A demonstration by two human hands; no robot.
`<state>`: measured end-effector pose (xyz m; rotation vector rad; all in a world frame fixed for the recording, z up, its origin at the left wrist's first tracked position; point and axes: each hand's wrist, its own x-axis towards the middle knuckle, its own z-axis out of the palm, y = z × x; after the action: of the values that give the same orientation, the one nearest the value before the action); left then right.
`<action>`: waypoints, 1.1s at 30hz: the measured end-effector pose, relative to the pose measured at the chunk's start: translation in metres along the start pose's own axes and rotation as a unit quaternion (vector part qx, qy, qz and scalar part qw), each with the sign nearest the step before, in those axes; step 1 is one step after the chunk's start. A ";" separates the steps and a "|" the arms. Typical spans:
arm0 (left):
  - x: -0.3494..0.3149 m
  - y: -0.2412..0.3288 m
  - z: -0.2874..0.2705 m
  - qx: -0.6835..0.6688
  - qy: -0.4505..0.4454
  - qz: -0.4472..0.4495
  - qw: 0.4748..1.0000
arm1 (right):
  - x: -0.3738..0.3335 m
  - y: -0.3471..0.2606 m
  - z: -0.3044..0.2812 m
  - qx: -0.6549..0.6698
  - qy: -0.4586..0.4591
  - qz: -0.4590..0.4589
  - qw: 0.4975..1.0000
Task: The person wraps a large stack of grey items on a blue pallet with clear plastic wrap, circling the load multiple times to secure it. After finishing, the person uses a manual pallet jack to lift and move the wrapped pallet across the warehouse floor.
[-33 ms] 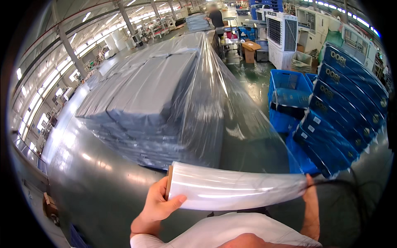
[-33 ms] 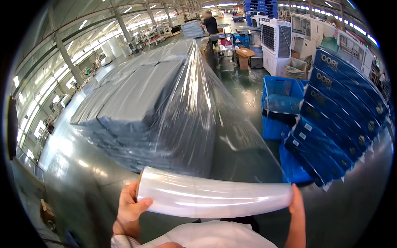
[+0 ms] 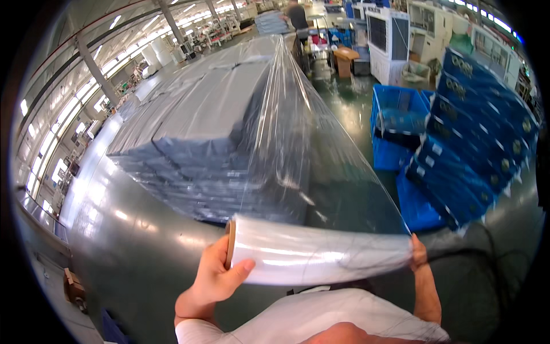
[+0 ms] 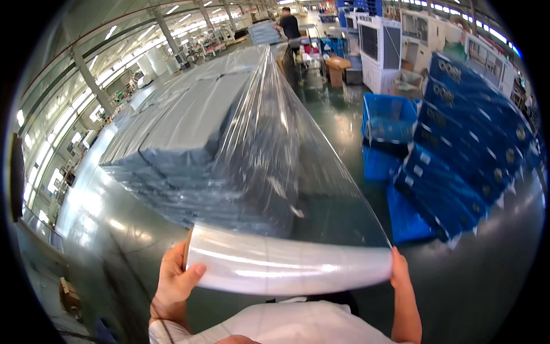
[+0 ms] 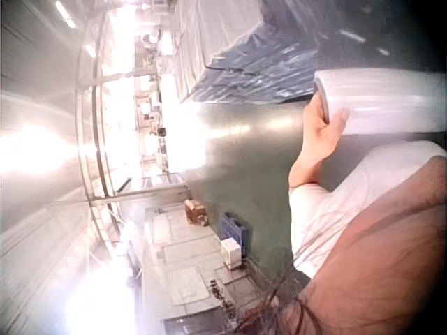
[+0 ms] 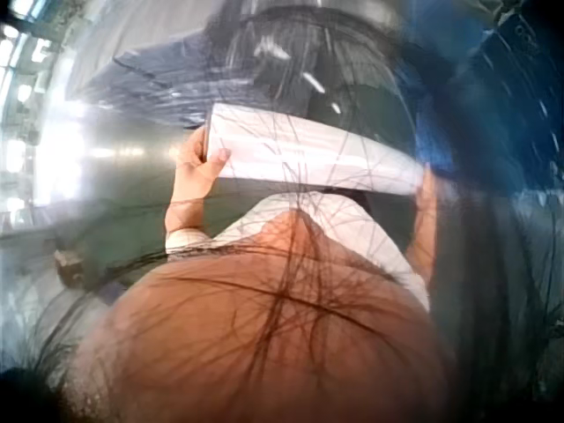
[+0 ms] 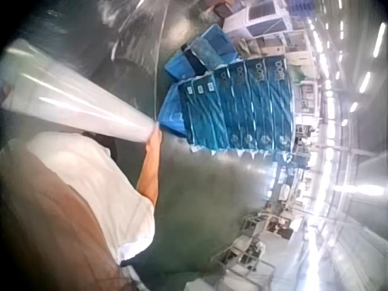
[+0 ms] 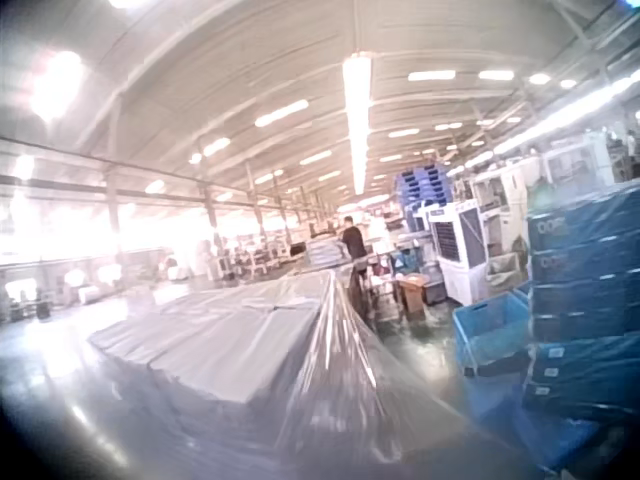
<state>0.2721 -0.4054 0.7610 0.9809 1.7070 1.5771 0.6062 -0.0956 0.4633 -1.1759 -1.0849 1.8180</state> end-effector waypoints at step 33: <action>-0.257 -0.040 -0.409 0.268 -0.014 -0.057 0.962 | -0.401 0.463 0.405 0.220 -0.128 0.312 0.915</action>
<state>0.0654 -0.8439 0.7517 1.1232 2.1839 1.0347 0.3113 -0.7411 0.2757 -1.0906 -0.3797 2.5958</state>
